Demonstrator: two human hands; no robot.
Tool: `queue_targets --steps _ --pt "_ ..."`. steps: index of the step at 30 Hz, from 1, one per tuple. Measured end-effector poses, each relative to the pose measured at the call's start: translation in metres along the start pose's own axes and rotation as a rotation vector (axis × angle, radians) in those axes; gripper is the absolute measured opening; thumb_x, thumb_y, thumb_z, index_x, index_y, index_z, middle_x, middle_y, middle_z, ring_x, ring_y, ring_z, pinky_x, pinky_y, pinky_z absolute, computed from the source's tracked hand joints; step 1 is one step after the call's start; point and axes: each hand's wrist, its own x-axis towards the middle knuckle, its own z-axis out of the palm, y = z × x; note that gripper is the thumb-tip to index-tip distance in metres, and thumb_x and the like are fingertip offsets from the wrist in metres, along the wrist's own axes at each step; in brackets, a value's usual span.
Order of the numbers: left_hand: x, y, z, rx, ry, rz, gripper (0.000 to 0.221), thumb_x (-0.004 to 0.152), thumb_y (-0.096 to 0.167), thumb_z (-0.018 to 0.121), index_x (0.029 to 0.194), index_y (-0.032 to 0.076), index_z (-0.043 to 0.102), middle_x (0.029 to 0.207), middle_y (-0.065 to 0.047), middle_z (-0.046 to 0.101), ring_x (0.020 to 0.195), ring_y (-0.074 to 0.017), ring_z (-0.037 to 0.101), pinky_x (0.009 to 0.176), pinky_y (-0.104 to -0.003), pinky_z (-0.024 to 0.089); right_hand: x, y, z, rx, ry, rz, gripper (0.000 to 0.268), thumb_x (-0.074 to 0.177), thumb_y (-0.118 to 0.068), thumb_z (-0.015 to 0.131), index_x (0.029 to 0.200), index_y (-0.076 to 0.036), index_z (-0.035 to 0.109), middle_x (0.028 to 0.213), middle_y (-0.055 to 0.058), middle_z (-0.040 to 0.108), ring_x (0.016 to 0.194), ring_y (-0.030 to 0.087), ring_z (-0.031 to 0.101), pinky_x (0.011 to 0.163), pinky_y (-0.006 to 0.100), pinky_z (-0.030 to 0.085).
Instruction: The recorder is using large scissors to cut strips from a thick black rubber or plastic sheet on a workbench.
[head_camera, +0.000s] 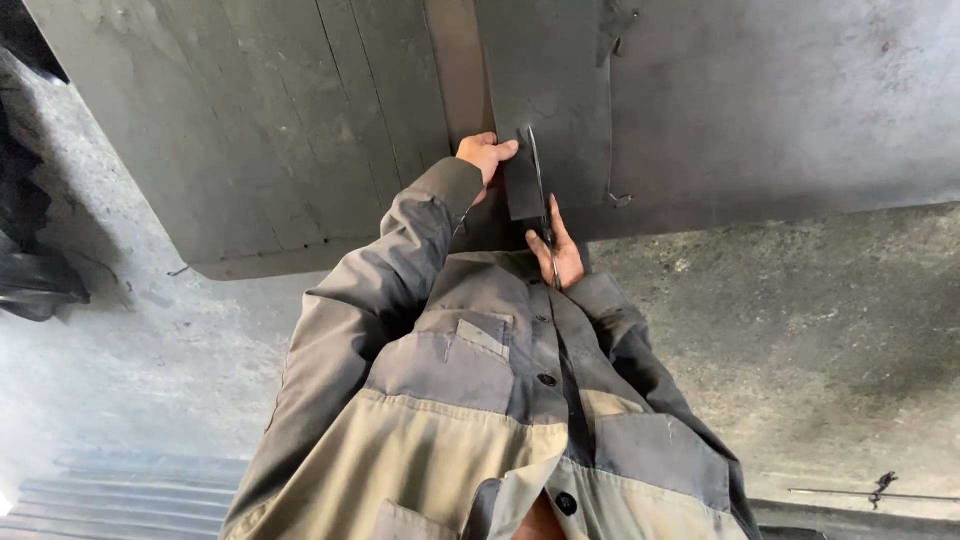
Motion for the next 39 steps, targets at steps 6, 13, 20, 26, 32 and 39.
queue_targets --steps 6,13,20,26,32,39 --pt "-0.010 -0.014 -0.001 -0.066 -0.033 0.010 0.027 0.094 0.010 0.069 0.114 -0.008 0.069 0.108 -0.015 0.075 0.099 -0.0225 0.071 0.091 -0.037 0.057 0.032 -0.020 -0.006 0.010 -0.092 -0.017 0.073 0.110 -0.013 0.053 0.169 -0.006 0.011 0.157 0.017 0.050 0.121 0.019 0.059 0.101 0.027 0.048" --pt "-0.013 -0.015 -0.002 -0.035 -0.006 0.047 0.023 0.096 0.010 0.068 0.110 -0.007 0.070 0.104 -0.015 0.074 0.093 -0.0224 0.070 0.086 -0.038 0.057 0.043 -0.019 0.006 -0.099 -0.018 0.049 0.069 0.109 -0.013 0.055 0.168 -0.011 0.020 0.150 0.023 0.057 0.127 0.025 0.059 0.103 0.032 0.049" --pt "-0.005 -0.019 -0.008 0.038 0.003 0.064 0.023 0.095 0.007 0.069 0.112 -0.008 0.071 0.106 -0.016 0.075 0.093 -0.0201 0.070 0.087 -0.034 0.056 0.047 -0.021 0.011 -0.164 0.035 0.087 0.064 0.108 -0.022 0.054 0.166 -0.015 0.026 0.138 0.024 0.066 0.124 0.027 0.067 0.102 0.035 0.054" --pt "-0.026 0.025 -0.001 0.104 -0.033 -0.161 0.034 0.094 0.015 0.066 0.123 -0.002 0.066 0.109 -0.014 0.073 0.096 -0.0255 0.071 0.081 -0.043 0.057 0.052 -0.032 0.008 -0.317 0.018 0.219 0.072 0.100 -0.022 0.059 0.163 -0.015 0.027 0.121 0.023 0.074 0.113 0.027 0.073 0.093 0.035 0.056" --pt "-0.024 0.082 0.005 0.066 0.152 -0.169 0.051 0.100 0.023 0.071 0.141 0.000 0.050 0.125 -0.012 0.062 0.115 -0.0265 0.064 0.096 -0.047 0.048 0.048 -0.030 0.011 -0.277 0.013 0.082 0.073 0.103 -0.022 0.059 0.166 -0.011 0.022 0.139 0.024 0.063 0.127 0.027 0.066 0.101 0.034 0.053" --pt "0.015 0.040 -0.014 0.063 0.003 0.032 0.036 0.094 0.017 0.071 0.121 -0.008 0.067 0.116 -0.017 0.074 0.106 -0.0229 0.070 0.096 -0.035 0.052 0.061 -0.010 0.006 0.180 -0.089 -0.037 0.074 0.111 -0.022 0.055 0.169 -0.009 0.011 0.169 0.018 0.032 0.152 0.025 0.039 0.122 0.034 0.036"
